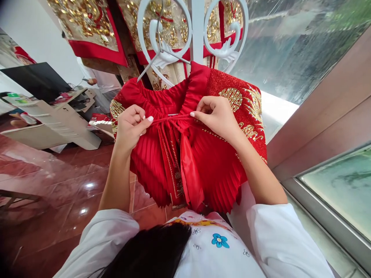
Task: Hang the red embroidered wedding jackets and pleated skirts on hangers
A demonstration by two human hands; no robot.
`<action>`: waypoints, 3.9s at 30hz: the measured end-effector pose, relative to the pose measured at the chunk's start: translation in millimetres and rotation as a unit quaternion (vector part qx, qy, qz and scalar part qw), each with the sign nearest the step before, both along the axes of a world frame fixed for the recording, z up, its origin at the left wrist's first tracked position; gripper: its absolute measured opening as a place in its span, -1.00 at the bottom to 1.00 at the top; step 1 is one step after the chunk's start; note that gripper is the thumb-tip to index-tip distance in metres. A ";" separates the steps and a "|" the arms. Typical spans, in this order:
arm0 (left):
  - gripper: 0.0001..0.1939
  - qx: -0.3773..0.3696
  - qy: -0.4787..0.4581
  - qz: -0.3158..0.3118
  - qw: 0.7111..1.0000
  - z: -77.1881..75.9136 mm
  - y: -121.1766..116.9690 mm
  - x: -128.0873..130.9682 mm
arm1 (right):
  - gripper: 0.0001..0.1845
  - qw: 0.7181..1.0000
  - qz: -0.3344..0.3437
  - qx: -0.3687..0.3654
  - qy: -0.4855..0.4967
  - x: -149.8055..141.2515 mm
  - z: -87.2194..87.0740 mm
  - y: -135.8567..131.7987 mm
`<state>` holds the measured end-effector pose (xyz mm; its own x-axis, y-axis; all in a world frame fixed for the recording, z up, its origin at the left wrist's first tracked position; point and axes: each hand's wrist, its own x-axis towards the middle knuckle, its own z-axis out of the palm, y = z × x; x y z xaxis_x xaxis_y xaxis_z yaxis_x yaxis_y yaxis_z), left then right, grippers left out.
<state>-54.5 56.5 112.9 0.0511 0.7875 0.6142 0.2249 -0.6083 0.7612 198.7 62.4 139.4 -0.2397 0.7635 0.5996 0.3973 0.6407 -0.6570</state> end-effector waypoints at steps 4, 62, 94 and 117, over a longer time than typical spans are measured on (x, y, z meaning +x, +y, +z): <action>-0.79 0.073 0.023 0.133 0.988 -12.3 -13.6 7.6 | -0.85 0.994 -0.073 0.080 0.033 -5.0 -17.1 -7.7; -0.91 -0.096 0.250 0.318 0.909 -216.2 -70.2 72.2 | -0.78 0.722 0.058 -0.580 0.372 -99.2 -149.7 -53.1; -0.54 0.222 0.332 0.103 0.911 53.5 49.3 -66.0 | -0.66 0.932 -0.260 0.167 -0.191 55.8 32.7 33.1; -0.44 -0.057 0.187 0.060 0.979 4.4 59.2 -133.1 | -0.42 0.956 -0.254 -0.063 0.136 119.2 -12.8 28.1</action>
